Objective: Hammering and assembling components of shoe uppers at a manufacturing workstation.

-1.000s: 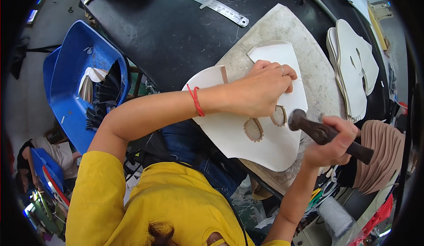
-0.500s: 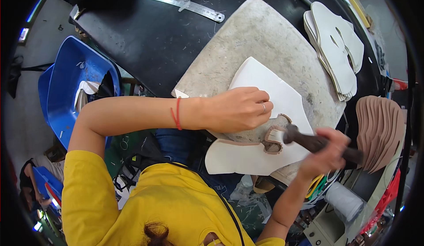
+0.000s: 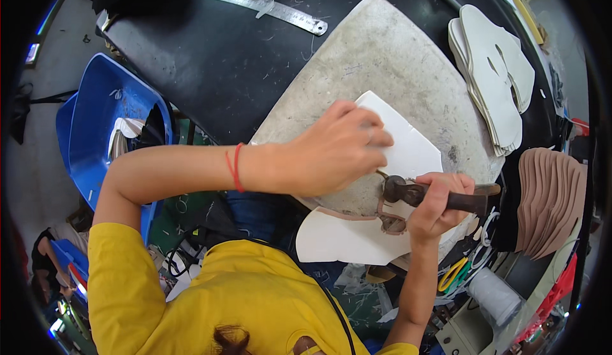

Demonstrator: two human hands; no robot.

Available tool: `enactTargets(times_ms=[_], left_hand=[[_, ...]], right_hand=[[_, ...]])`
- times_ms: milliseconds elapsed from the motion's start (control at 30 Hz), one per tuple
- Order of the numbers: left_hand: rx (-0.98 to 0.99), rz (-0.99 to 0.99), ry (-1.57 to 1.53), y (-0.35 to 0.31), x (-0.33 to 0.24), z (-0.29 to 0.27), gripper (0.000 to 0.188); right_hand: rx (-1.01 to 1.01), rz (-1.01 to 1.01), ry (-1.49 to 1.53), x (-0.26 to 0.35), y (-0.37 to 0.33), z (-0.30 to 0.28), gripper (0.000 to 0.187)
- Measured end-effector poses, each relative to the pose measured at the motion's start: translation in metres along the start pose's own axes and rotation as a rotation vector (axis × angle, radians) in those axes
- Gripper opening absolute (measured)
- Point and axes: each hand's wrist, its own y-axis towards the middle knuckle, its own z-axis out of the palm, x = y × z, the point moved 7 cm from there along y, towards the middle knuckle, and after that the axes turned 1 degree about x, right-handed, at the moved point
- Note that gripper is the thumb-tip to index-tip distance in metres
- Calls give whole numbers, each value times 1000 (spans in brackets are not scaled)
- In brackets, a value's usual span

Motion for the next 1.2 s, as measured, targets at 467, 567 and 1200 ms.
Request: enactTargets(times_ms=[467, 567, 1200], left_hand=[[236, -317, -195, 3, 29, -4, 6], [156, -299, -182, -4, 25, 0, 5], [224, -331, -132, -19, 37, -20, 7]], right_hand=[[200, -58, 323, 44, 18, -10, 42], [105, -16, 164, 34, 16, -3, 49], [-11, -172, -34, 34, 31, 37, 13]])
